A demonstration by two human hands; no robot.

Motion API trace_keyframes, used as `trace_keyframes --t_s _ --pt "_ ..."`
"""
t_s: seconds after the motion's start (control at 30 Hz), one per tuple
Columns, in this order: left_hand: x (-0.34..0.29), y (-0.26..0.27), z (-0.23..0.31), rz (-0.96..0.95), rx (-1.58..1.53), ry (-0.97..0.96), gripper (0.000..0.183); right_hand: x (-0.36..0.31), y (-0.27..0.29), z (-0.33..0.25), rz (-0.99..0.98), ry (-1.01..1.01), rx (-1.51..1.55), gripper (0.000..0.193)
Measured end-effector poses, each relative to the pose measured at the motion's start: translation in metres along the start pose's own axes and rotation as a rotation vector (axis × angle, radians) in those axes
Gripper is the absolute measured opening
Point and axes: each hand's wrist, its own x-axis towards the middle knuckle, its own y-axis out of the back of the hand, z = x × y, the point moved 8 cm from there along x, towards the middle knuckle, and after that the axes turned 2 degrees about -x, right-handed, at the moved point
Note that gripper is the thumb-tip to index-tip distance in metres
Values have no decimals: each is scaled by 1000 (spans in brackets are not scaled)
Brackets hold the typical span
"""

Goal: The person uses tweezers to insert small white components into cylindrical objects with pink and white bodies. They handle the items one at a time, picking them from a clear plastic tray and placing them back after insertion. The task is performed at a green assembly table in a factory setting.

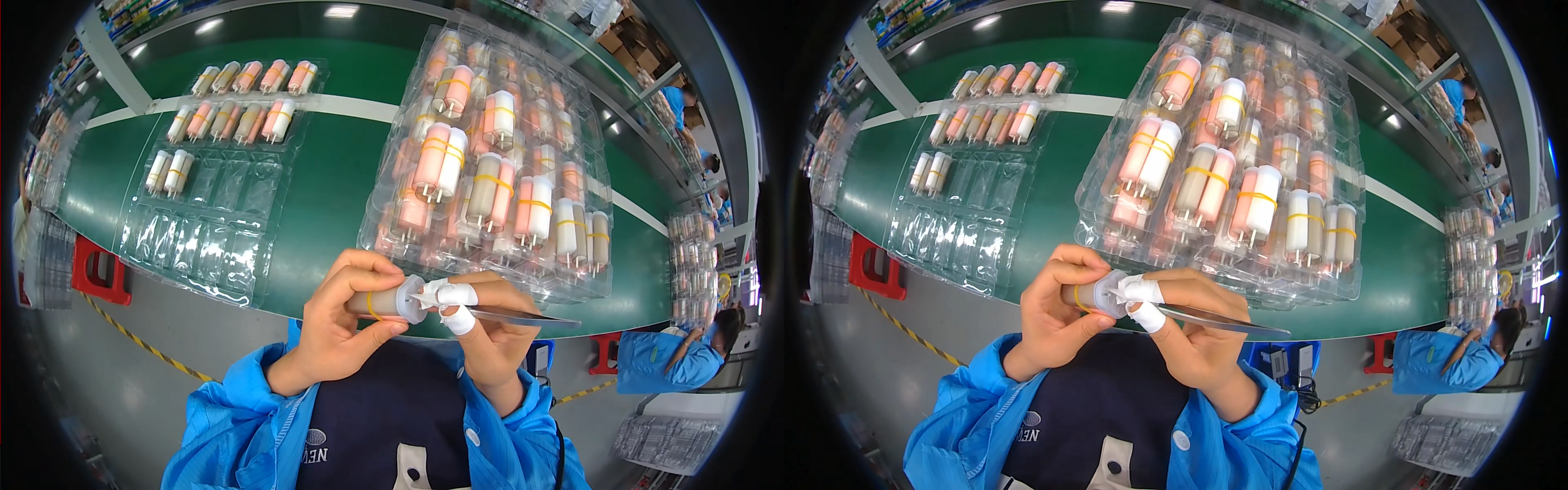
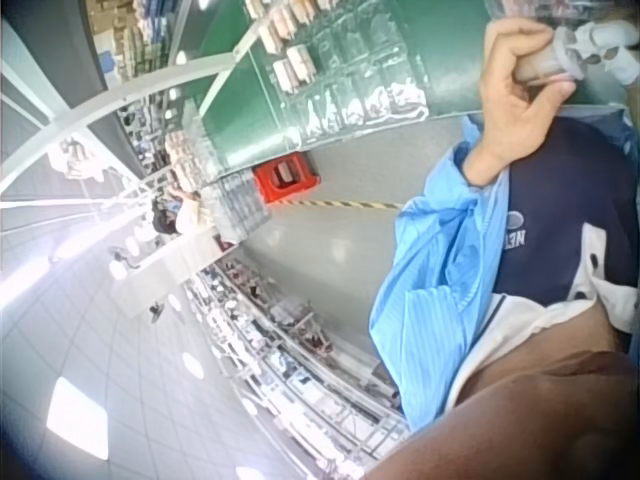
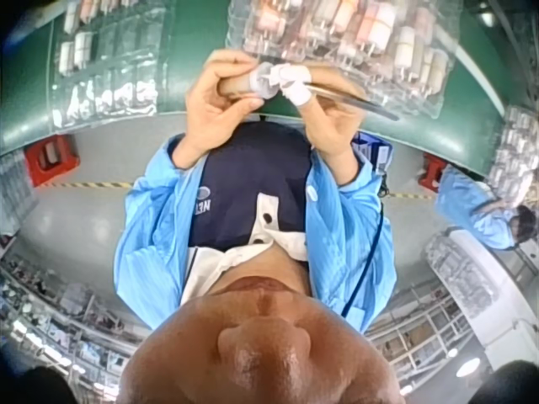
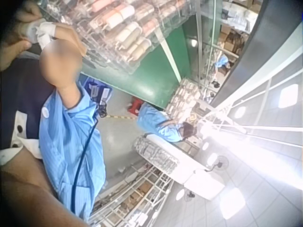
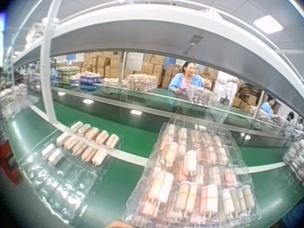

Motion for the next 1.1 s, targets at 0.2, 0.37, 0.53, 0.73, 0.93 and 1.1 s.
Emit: trace_keyframes --t_s 0.2,0.37,0.53,0.73,0.93,1.1 --pt "0 1 7 11 105 -55 40 8 -8 -14 -107 105 -166 16" --pt "-1 1 11 8 135 -70 40 13 -12 -20 -174 114 -213 17" --pt "-4 4 5 30 140 -60 39 13 -14 -15 -195 63 -211 17" --pt "-3 7 -2 27 -171 37 42 3 2 1 16 -16 65 19" --pt "-5 6 -3 -26 -171 -10 43 5 -2 -4 -33 38 -46 20" --pt "-4 7 -3 -25 -148 -12 43 6 -3 -6 -66 20 -92 20"
